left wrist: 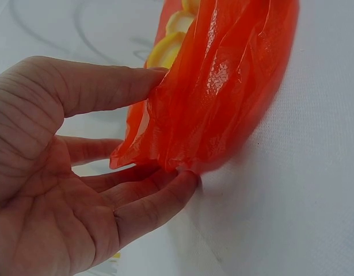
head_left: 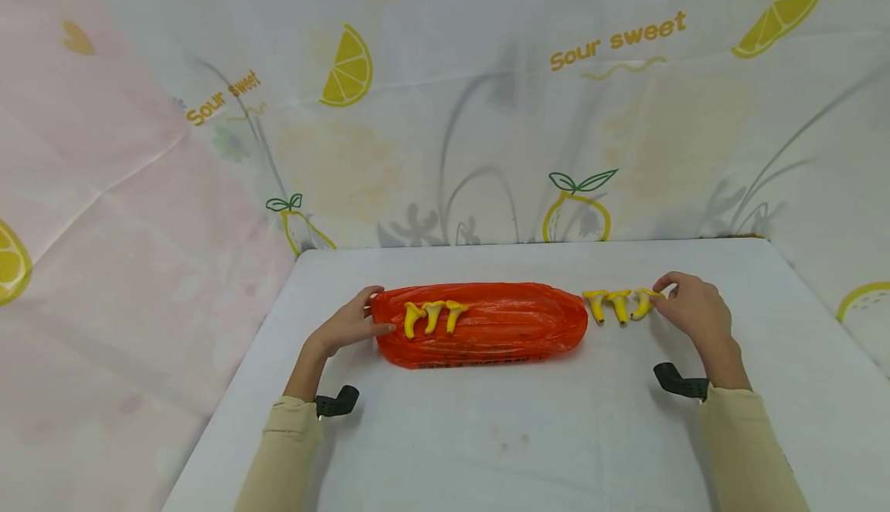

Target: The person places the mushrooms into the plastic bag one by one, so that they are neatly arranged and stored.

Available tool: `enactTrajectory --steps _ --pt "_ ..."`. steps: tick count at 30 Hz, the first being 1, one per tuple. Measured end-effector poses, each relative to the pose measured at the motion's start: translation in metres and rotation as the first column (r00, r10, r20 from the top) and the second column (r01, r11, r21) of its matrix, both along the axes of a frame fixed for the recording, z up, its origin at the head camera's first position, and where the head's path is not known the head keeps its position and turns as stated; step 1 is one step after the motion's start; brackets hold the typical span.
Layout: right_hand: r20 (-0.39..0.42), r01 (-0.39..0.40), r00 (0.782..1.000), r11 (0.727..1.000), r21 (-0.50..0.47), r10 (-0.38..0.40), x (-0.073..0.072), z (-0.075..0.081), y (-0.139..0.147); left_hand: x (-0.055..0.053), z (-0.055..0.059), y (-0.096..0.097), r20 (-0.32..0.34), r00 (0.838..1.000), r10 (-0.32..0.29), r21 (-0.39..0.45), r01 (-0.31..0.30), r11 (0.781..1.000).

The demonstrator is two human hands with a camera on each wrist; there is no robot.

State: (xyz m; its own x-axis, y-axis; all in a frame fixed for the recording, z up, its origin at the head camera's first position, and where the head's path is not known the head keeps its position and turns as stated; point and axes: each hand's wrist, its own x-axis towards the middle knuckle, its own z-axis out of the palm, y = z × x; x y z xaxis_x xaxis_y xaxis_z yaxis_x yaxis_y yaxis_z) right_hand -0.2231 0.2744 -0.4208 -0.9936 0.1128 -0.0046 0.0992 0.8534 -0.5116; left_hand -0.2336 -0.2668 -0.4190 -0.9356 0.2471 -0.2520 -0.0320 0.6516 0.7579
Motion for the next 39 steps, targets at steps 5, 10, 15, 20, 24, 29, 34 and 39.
enactTrajectory --steps 5,10,15,20,24,29,34,39 --pt "0.014 -0.025 1.000 1.000 0.018 0.024 0.001 0.000 0.002 0.000 -0.001 0.000 0.001 1.000 0.000 0.006 0.000 1.000" --pt "0.004 -0.035 0.999 0.999 0.017 0.035 0.002 0.000 0.003 0.000 -0.002 0.000 0.002 1.000 0.001 0.003 -0.001 1.000" --pt "-0.021 -0.048 0.999 0.999 0.011 0.048 0.003 0.003 0.002 0.000 0.000 0.000 0.005 1.000 0.002 -0.002 -0.002 1.000" --pt "-0.043 -0.068 0.997 0.998 0.006 0.068 0.003 0.010 -0.002 0.000 0.000 0.000 0.004 1.000 0.000 -0.004 0.000 1.000" --pt "-0.088 -0.086 0.992 0.996 0.004 0.086 0.004 0.017 -0.005 0.000 0.001 -0.001 -0.001 1.000 -0.002 -0.001 0.002 1.000" --pt "-0.169 -0.125 0.978 0.992 -0.012 0.121 0.004 0.026 -0.009 0.000 0.001 -0.001 0.000 1.000 -0.004 0.006 0.004 1.000" --pt "-0.220 -0.150 0.966 0.988 -0.044 0.137 0.004 0.034 -0.016 -0.001 0.000 -0.001 0.008 1.000 -0.002 0.009 0.002 1.000" --pt "-0.212 -0.187 0.964 0.978 -0.094 0.163 0.002 0.039 -0.027 -0.002 0.000 -0.001 0.007 1.000 0.001 0.006 -0.001 1.000"
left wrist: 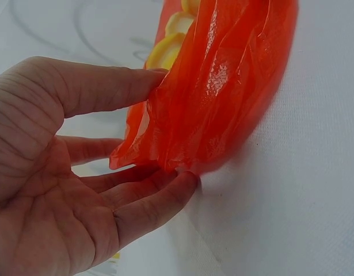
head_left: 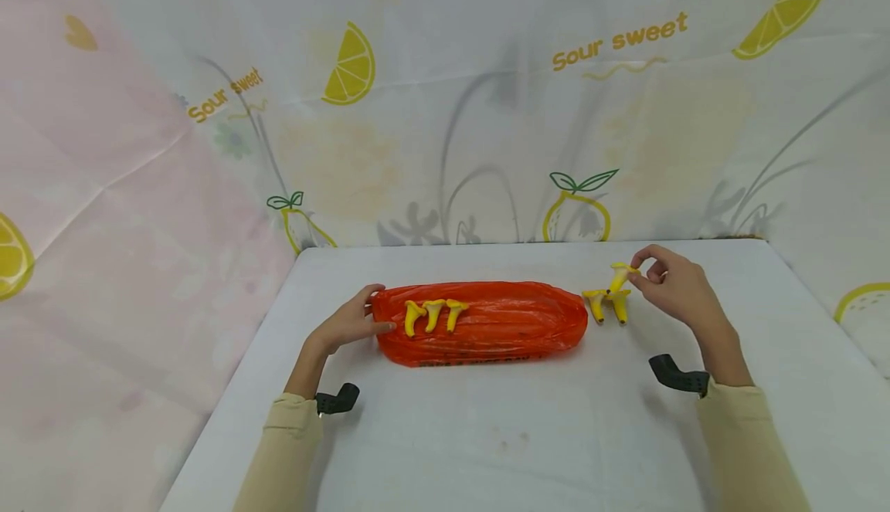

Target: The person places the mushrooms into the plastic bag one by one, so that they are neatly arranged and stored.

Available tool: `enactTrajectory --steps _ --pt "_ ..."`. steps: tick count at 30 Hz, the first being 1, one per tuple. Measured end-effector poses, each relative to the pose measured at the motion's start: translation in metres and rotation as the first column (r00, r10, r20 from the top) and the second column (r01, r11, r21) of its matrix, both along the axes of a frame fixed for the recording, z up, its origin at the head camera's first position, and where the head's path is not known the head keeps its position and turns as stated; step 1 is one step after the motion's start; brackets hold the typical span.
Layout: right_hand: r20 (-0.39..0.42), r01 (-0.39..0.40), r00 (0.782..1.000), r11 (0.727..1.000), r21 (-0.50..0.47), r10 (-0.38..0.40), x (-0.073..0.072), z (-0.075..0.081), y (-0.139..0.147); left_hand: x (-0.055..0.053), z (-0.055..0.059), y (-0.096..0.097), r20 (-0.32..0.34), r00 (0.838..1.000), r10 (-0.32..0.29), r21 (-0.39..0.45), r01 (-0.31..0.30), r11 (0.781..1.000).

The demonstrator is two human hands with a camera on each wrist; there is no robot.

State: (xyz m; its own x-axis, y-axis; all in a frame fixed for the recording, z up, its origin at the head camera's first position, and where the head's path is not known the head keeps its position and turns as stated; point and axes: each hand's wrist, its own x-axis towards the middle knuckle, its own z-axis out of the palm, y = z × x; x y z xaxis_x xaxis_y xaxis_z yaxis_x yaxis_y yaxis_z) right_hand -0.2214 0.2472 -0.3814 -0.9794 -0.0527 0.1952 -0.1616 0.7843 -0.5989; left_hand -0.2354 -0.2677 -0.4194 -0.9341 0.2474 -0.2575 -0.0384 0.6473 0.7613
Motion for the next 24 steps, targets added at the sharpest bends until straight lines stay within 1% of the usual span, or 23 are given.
enactTrajectory --steps 7,16,20,24 --pt "0.029 -0.041 0.999 0.999 -0.035 0.042 -0.004 0.002 -0.018 -0.001 0.000 0.000 -0.001 1.000 -0.001 -0.008 0.001 1.000" --pt "0.030 -0.080 0.996 0.995 -0.060 0.082 -0.009 0.001 -0.036 -0.001 -0.001 -0.001 0.001 1.000 0.005 -0.017 -0.005 1.000" --pt "0.051 -0.099 0.993 0.992 -0.073 0.103 -0.012 0.001 -0.044 -0.001 -0.001 -0.001 -0.004 1.000 0.004 -0.025 -0.004 1.000" --pt "0.065 -0.124 0.990 0.989 -0.078 0.129 -0.013 0.000 -0.054 0.000 -0.001 0.000 0.007 1.000 0.005 -0.023 -0.005 1.000"
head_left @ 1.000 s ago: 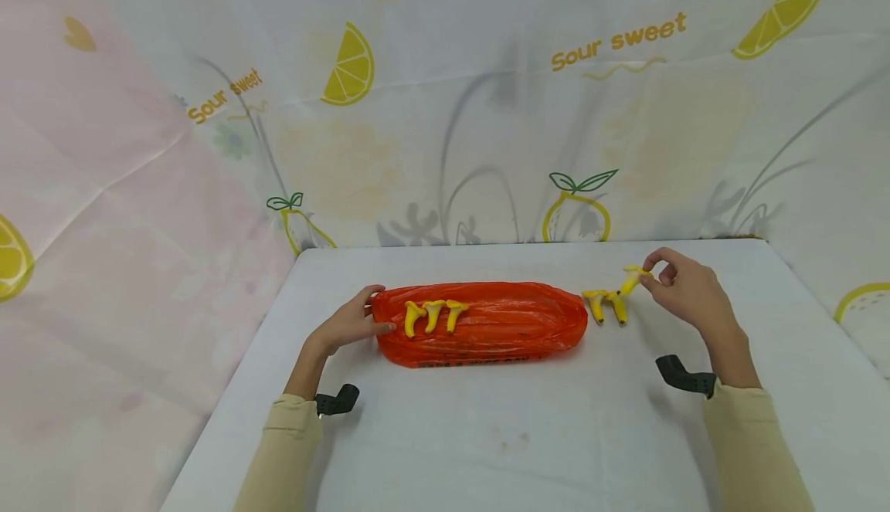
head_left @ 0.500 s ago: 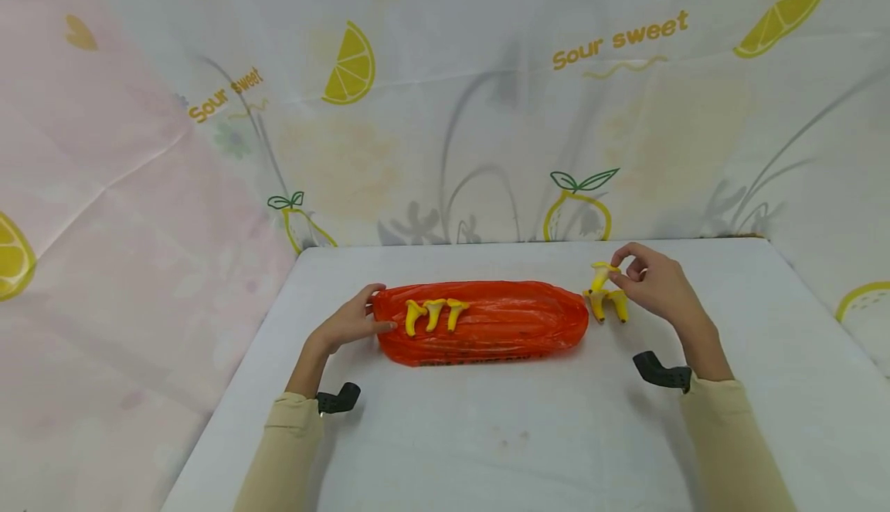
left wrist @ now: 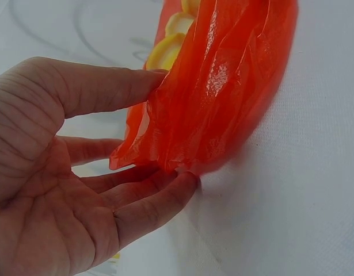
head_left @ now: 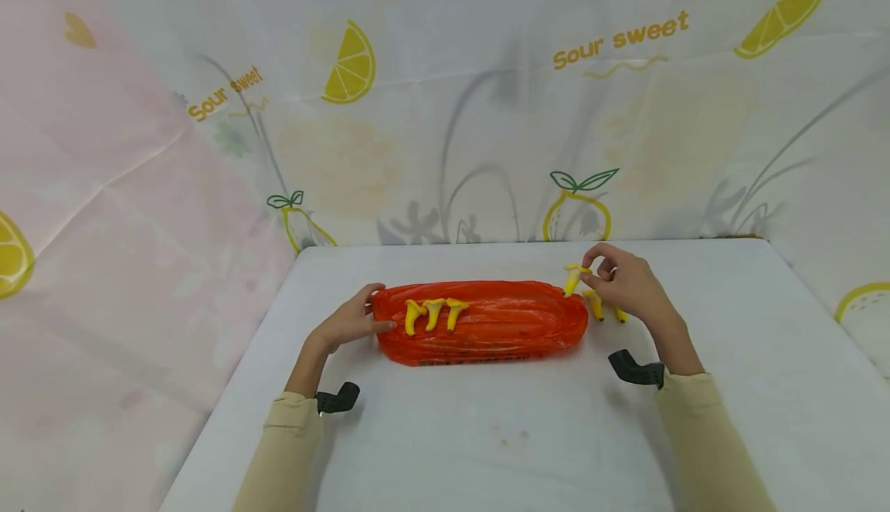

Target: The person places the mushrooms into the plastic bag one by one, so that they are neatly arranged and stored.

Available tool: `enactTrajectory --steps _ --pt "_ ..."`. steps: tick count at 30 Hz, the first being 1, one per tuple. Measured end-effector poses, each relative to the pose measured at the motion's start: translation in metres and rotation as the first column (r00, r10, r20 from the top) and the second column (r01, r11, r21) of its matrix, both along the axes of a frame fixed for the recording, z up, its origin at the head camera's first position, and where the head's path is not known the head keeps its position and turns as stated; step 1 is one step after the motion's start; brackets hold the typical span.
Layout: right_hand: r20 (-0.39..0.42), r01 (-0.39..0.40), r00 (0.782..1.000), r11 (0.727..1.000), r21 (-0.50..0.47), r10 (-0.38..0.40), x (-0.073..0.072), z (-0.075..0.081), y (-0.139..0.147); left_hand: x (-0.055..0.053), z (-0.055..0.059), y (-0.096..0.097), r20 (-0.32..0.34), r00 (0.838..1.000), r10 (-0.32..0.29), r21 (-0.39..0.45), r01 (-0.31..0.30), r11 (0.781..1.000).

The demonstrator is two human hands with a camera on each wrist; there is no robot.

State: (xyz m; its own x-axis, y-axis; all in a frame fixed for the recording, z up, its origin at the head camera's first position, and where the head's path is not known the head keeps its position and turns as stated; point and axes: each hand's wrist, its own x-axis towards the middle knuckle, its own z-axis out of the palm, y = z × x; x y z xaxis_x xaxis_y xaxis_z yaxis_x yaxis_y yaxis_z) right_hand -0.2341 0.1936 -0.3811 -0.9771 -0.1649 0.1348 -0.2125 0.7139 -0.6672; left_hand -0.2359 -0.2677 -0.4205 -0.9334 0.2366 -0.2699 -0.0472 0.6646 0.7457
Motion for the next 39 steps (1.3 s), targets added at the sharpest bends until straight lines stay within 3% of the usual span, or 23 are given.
enactTrajectory --steps 39 --pt "0.053 -0.159 0.986 0.987 0.024 0.158 -0.016 -0.019 -0.084 0.001 0.001 0.000 -0.010 1.000 0.001 0.009 -0.001 1.000"
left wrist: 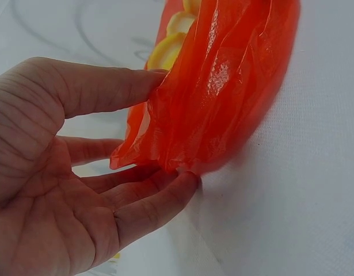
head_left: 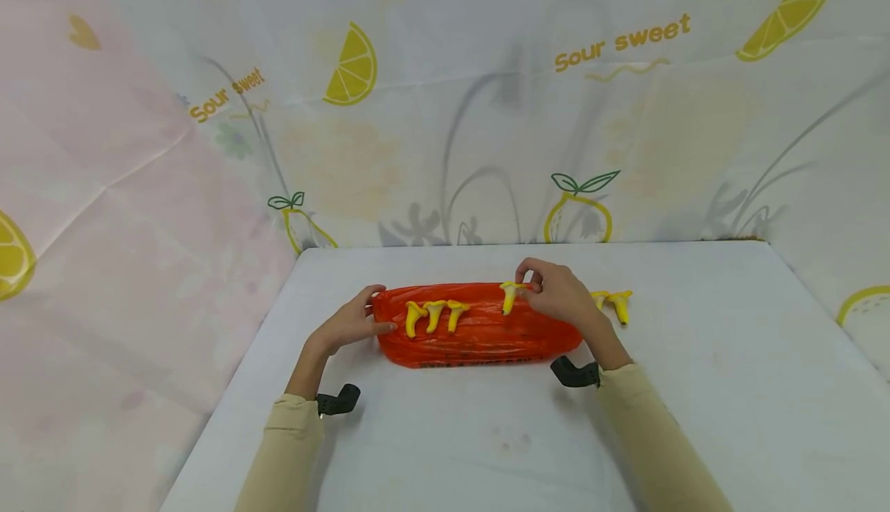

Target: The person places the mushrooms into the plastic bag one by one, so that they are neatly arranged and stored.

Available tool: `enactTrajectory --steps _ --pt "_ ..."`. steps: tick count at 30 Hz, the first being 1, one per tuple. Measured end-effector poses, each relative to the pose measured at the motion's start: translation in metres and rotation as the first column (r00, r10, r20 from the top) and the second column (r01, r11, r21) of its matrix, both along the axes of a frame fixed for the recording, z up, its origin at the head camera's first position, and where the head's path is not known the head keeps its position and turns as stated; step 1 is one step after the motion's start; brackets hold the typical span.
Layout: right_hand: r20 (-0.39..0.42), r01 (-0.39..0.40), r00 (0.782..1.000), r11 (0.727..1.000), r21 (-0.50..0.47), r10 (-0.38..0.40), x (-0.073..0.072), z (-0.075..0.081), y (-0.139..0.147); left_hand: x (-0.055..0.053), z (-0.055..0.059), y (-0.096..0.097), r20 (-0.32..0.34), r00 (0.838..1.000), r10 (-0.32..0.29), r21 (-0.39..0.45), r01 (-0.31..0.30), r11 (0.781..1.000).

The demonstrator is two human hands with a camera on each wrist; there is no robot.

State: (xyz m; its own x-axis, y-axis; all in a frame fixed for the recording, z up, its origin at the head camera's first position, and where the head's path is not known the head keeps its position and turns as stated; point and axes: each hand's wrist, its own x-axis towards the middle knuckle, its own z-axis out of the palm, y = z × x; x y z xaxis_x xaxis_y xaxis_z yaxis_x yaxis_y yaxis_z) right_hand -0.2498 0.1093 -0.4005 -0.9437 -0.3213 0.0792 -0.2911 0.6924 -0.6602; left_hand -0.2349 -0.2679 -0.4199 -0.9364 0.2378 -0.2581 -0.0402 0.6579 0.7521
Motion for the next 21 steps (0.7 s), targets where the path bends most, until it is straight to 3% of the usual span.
enactTrajectory --steps 21 --pt "0.052 -0.017 0.999 1.000 0.025 0.016 -0.001 -0.021 -0.044 -0.001 -0.001 0.000 0.006 1.000 0.002 0.006 -0.002 1.000"
